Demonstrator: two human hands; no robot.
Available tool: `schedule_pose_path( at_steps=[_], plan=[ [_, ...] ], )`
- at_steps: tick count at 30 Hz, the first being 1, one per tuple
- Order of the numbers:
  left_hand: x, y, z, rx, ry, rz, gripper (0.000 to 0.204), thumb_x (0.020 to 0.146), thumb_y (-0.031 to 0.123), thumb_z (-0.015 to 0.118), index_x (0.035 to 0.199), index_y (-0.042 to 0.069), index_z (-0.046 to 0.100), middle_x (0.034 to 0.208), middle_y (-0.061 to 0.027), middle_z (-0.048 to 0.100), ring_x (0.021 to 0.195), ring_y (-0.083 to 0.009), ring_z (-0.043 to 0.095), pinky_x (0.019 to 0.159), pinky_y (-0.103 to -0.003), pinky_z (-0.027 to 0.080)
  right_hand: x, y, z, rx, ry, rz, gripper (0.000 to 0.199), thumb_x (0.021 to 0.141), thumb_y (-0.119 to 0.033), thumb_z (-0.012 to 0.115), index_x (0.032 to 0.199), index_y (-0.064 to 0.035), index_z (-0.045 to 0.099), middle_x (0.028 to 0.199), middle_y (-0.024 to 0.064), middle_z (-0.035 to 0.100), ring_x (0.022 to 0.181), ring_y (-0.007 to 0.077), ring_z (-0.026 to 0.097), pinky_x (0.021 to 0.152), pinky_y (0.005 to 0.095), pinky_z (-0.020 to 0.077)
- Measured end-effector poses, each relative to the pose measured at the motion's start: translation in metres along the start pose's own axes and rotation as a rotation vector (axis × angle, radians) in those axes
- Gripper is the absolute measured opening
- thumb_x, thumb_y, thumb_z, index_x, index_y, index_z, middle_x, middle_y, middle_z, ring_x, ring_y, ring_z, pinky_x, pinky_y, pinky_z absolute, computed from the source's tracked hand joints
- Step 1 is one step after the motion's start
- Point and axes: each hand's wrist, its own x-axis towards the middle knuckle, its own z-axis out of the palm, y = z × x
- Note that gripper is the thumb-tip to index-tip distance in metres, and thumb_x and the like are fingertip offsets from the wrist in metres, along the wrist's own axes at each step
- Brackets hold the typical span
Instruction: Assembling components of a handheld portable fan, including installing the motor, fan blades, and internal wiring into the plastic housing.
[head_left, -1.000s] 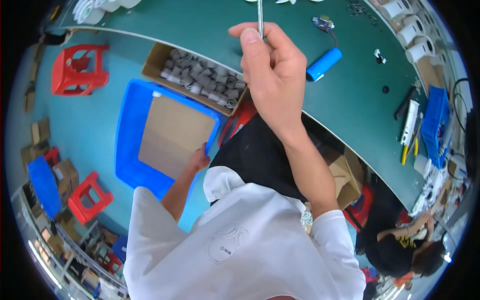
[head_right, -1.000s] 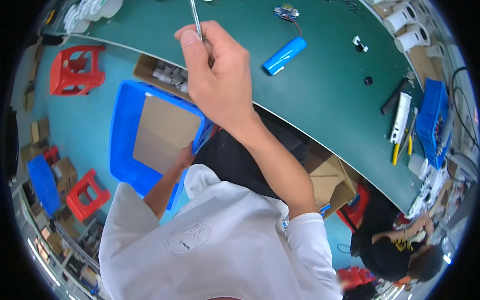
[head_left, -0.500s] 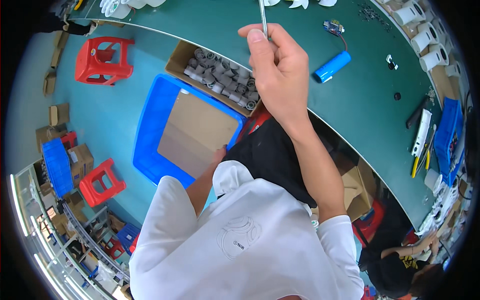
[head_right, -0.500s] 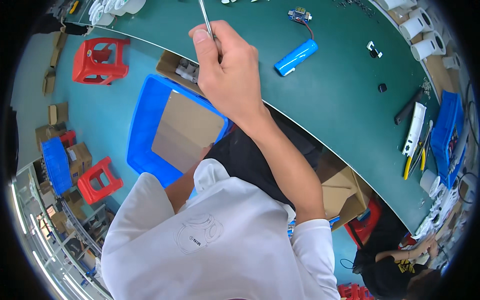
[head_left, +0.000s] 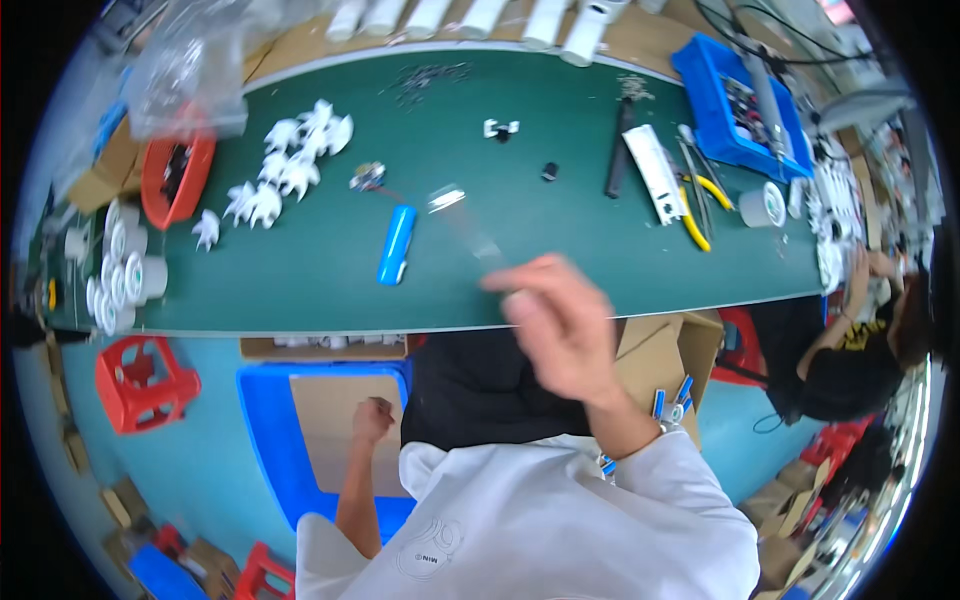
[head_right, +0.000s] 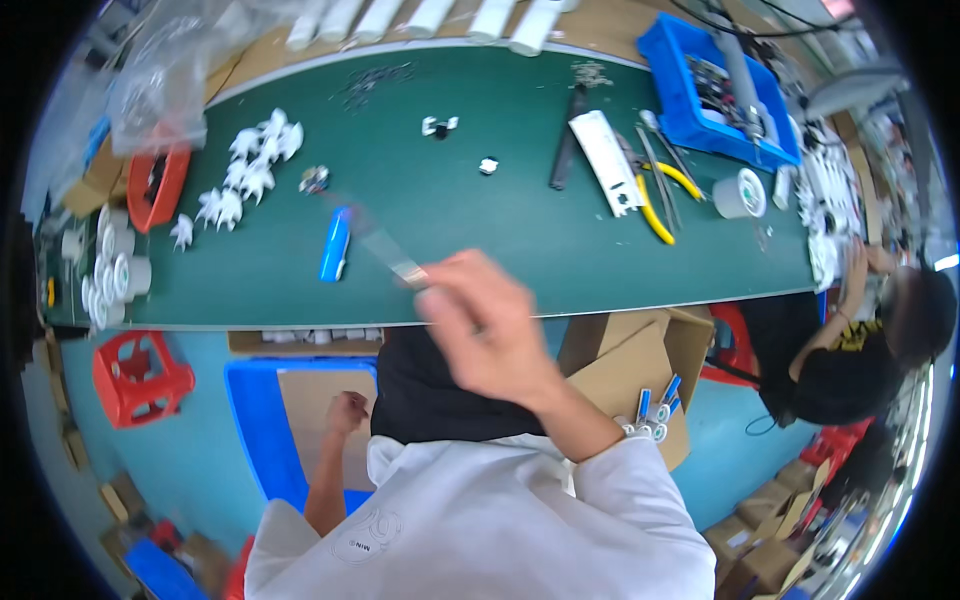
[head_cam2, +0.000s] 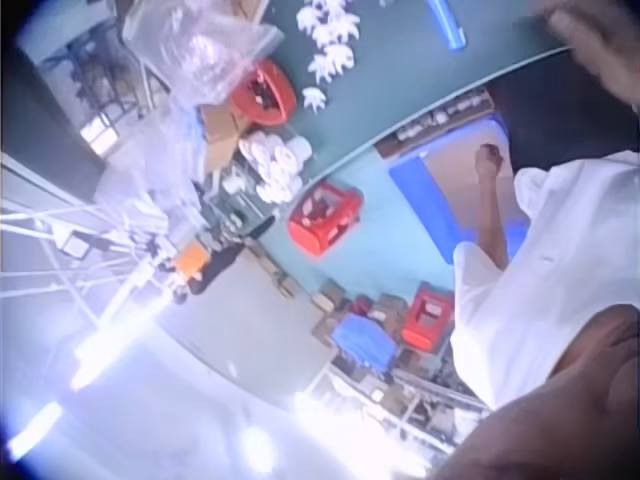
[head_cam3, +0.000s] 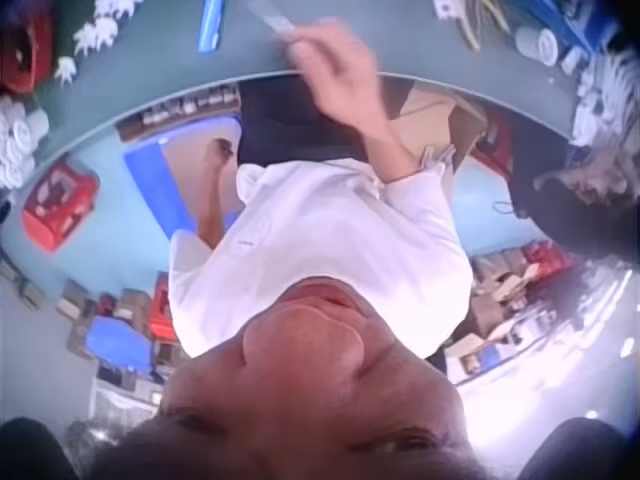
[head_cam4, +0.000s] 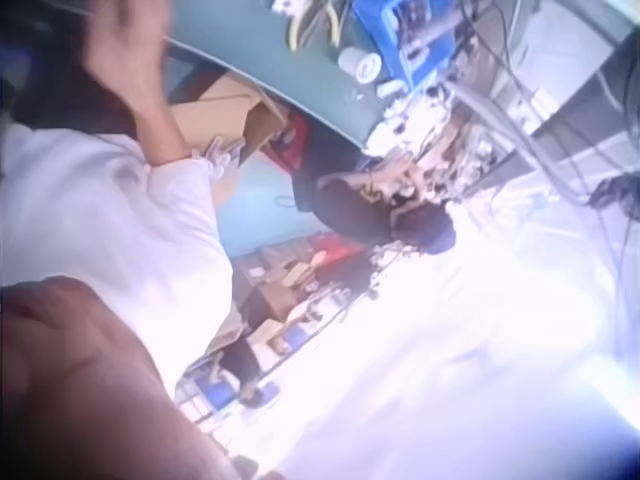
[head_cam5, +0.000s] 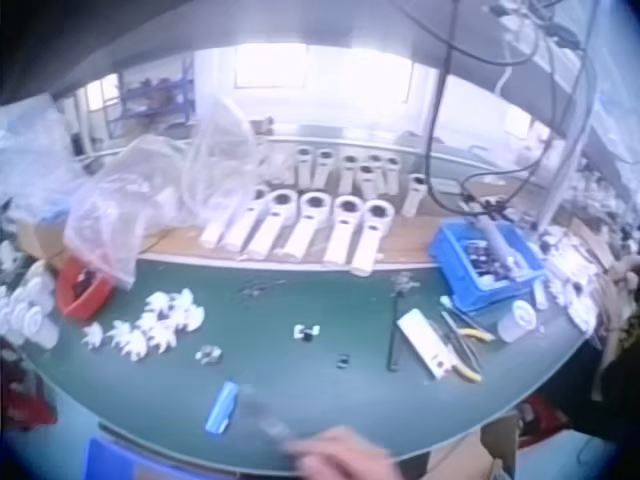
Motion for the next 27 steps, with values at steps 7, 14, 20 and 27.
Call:
schedule_pose_path(
  at_steps=[7, 14, 20, 27],
  plan=[
    [0.046, 0.176, -0.071, -0.191, 0.409, 0.397, 0.027, 0.092, 0.022, 0.059, 0.102, -0.002, 0.065, 0.099, -0.0161, 0.068, 0.092, -0.0248, 0.064, 0.083, -0.04, 0.05, 0.014, 0.005, -0.037, -0.43, 0.434, 0.255, 0.021, 0.086, -0.003, 0.063, 0.107, 0.0012, 0.065, 0.085, 0.0078, 0.061, 0.068, 0.0137, 0.056, 0.058, 0.0248, 0.0431],
    [0.114, 0.182, -0.034, -0.297, 0.157, 0.556, 0.038, 0.093, 0.024, 0.057, 0.121, -0.002, 0.057, 0.122, -0.0154, 0.06, 0.11, -0.024, 0.056, 0.095, -0.04, 0.044, 0.022, 0.026, -0.066, -0.749, 0.711, 0.104, 0.034, 0.08, -0.006, 0.07, 0.113, -0.0029, 0.064, 0.101, 0.009, 0.061, 0.075, 0.015, 0.056, 0.062, 0.0264, 0.0459],
    [0.113, 0.081, -0.03, -0.348, 0.008, 0.518, 0.039, 0.093, 0.025, 0.057, 0.121, -0.002, 0.057, 0.122, -0.0161, 0.06, 0.111, -0.0252, 0.056, 0.096, -0.04, 0.044, 0.027, 0.042, -0.077, -0.681, 0.605, 0.284, 0.053, 0.074, -0.005, 0.078, 0.123, -0.0039, 0.058, 0.12, 0.0076, 0.054, 0.063, 0.007, 0.045, 0.056, 0.0203, 0.0405],
    [0.025, -0.062, -0.021, -0.489, 0.005, 0.3, 0.041, 0.092, 0.026, 0.057, 0.122, -0.002, 0.056, 0.122, -0.0169, 0.059, 0.112, -0.0266, 0.056, 0.096, -0.041, 0.044, 0.01, 0.036, -0.079, -0.61, 0.624, 0.611, 0.062, 0.08, -0.001, 0.069, 0.138, -0.0047, 0.048, 0.07, -0.0074, 0.042, 0.057, 0.0015, 0.033, 0.052, 0.018, 0.025]
  ],
)
